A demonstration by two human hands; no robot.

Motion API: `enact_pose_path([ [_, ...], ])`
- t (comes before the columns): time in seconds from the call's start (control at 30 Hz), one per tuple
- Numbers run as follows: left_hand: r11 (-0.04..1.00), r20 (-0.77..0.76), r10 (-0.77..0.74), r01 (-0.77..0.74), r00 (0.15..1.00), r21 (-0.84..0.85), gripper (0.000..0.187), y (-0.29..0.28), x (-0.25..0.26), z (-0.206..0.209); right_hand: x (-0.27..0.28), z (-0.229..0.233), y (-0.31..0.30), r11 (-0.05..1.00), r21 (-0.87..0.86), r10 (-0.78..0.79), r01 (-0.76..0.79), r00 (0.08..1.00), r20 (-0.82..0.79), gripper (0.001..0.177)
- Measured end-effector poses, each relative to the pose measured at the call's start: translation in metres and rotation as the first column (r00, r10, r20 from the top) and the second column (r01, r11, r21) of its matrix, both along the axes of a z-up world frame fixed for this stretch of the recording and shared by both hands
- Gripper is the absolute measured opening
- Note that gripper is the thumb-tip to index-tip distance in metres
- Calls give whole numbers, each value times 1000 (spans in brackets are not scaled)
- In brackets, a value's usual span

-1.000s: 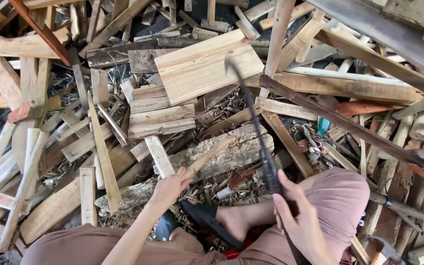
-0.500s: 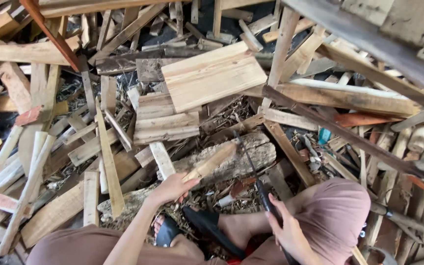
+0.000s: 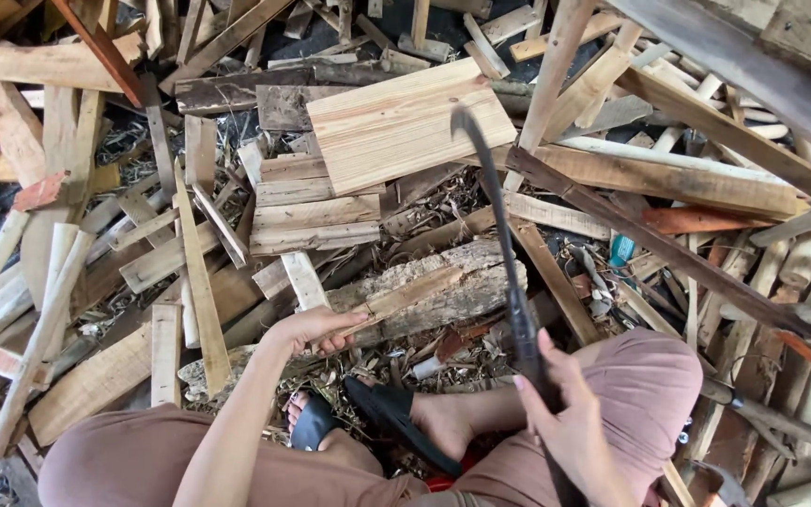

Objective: Removing nails from scrap wood using a crowbar

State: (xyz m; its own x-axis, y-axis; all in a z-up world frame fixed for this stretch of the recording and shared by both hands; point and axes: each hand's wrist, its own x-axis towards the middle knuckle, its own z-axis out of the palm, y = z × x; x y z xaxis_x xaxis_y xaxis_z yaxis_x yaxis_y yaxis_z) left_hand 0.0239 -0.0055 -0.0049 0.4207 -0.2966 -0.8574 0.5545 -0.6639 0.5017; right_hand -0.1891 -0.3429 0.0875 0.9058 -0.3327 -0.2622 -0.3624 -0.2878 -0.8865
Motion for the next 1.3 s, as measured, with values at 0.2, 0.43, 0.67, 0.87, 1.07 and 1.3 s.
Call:
enact_pose_path([
  [0.2,991,-75,21,-31,997,-132,44,9,7,-24,-25,-93,-17,990,113,109,-89,976,-188,62],
  [0.43,981,95,-118,131,989,-146,78,10,1,-12,-24,-66,-4,961,277,81,5,951,-298,69],
  [0.67,739,531,-660,332,532,586,61,-8,-17,8,-23,-66,-5,960,279,103,-10,941,-321,71],
  [0.87,558,548,-829,198,109,806,54,-8,-19,-5,-14,-40,1,992,89,114,-87,920,-376,67],
  [1.07,695,410,-704,446,579,564,74,-1,2,-6,2,8,-6,987,-154,47,-38,998,52,70],
  [1.3,855,214,-476,393,853,337,69,-2,12,8,-7,-58,9,997,16,76,-76,996,-39,61],
])
